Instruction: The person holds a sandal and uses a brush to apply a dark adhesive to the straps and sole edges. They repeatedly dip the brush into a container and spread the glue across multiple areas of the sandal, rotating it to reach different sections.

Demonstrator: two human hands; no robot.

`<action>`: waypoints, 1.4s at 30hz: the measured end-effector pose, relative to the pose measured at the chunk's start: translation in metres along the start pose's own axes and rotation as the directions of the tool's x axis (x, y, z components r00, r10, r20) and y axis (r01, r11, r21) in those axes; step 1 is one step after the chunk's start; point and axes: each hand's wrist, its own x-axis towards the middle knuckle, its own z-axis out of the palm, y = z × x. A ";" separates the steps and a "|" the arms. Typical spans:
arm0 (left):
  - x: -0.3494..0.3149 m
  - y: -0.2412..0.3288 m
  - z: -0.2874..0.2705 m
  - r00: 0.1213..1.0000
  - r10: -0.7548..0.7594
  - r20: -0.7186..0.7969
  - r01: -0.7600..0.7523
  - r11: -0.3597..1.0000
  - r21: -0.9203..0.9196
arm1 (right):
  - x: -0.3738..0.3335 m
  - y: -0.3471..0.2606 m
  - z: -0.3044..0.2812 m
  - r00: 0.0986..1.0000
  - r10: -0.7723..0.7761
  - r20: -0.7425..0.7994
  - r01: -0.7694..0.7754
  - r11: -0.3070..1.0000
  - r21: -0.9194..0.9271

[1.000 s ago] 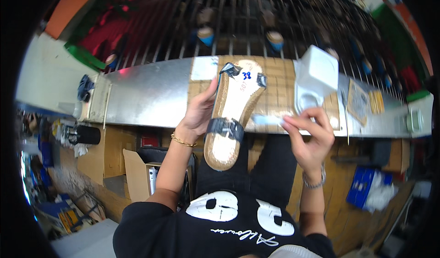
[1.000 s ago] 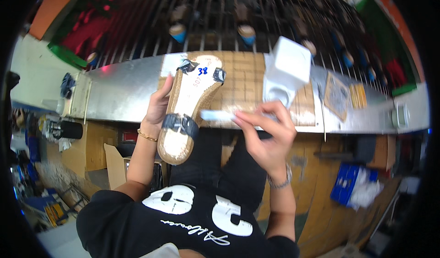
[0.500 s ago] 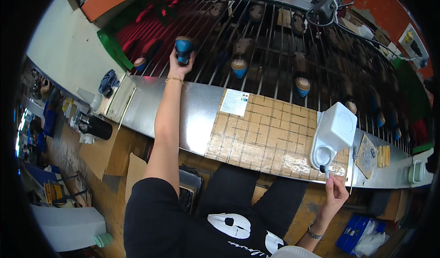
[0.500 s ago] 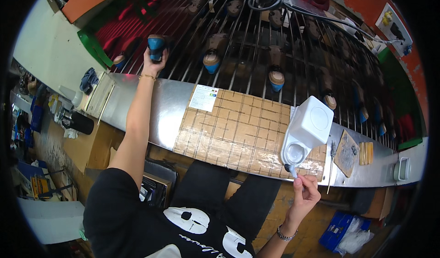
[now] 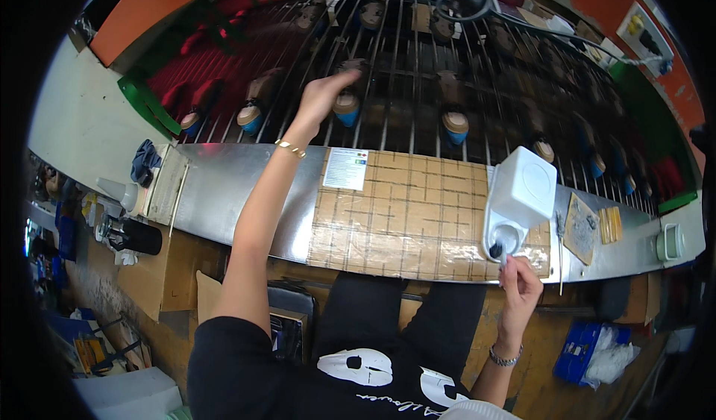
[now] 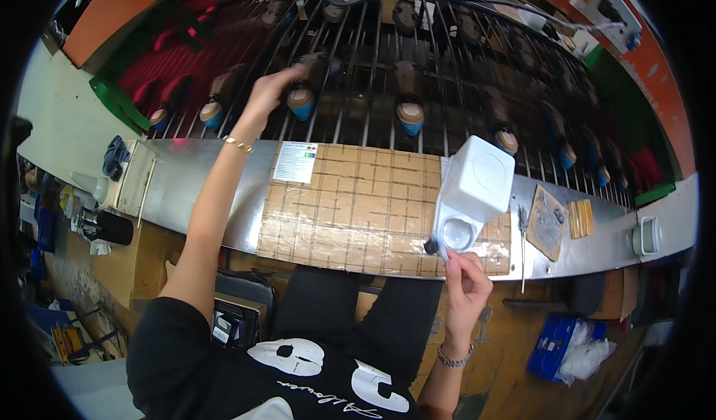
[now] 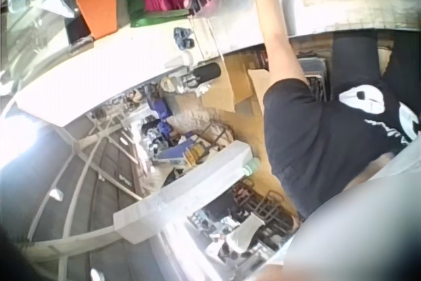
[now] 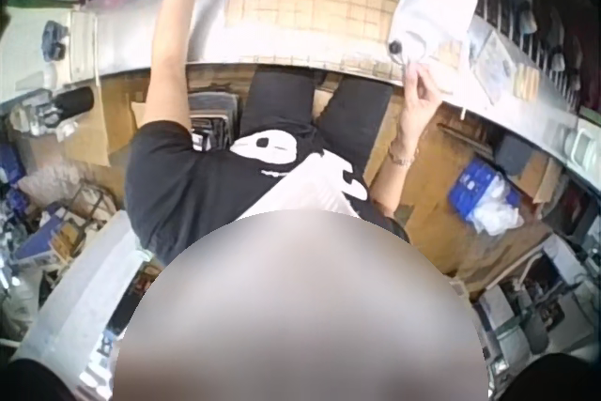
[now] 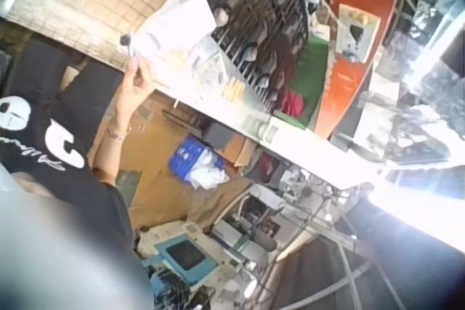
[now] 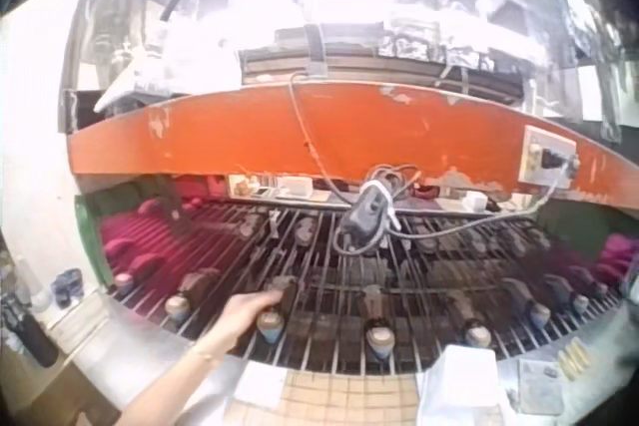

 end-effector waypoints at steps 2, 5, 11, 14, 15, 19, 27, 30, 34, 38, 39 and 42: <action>0.030 -0.017 0.028 0.988 0.008 -0.153 0.085 0.802 0.592 | 0.001 -0.002 0.005 1.000 0.021 0.010 -0.021 1.000 0.015; 0.060 -0.054 0.035 0.988 0.021 -0.152 0.127 0.444 0.887 | -0.002 -0.009 -0.002 1.000 -0.002 0.024 0.001 0.999 0.049; 0.038 0.023 -0.017 0.941 -0.338 -0.026 0.332 0.903 0.273 | -0.001 -0.030 -0.060 0.989 -0.130 -0.063 0.089 0.890 -0.447; -0.044 0.070 -0.015 0.968 -0.252 -0.013 0.194 0.778 -0.597 | 0.005 -0.029 -0.079 0.985 -0.115 -0.127 -0.002 0.733 -0.680; -0.073 0.074 -0.004 0.985 -0.040 0.170 0.156 0.644 -0.749 | 0.006 -0.026 -0.079 0.983 -0.119 -0.137 0.002 0.763 -0.646; -0.168 0.075 0.032 0.792 0.177 0.584 0.495 0.374 -0.785 | 0.020 -0.005 -0.066 0.953 -0.300 -0.048 0.195 0.724 -0.662; -0.242 0.085 0.101 0.982 0.079 0.170 0.117 0.449 -0.886 | 0.037 0.007 -0.060 0.865 -0.454 0.213 0.407 0.388 -0.827; -0.245 0.103 0.099 0.986 0.153 0.065 -0.062 0.702 -0.710 | 0.031 0.003 -0.064 0.953 -0.261 0.156 0.271 0.495 -0.826; -0.252 0.121 0.109 0.974 0.201 -0.105 -0.226 0.822 -0.523 | 0.024 0.007 -0.066 0.994 -0.066 -0.084 0.007 0.826 -0.564; -0.266 0.112 0.136 0.941 0.204 -0.270 -0.241 0.964 -0.111 | 0.029 0.016 -0.080 0.942 0.333 -0.039 -0.313 0.832 -0.458; -0.270 0.109 0.142 0.945 0.217 -0.246 -0.226 0.974 -0.007 | 0.031 0.023 -0.077 0.954 0.298 -0.003 -0.278 0.886 -0.370; -0.286 0.107 0.148 0.976 0.134 -0.171 -0.007 0.806 0.592 | 0.037 0.031 -0.088 0.961 0.251 0.115 -0.209 0.933 -0.292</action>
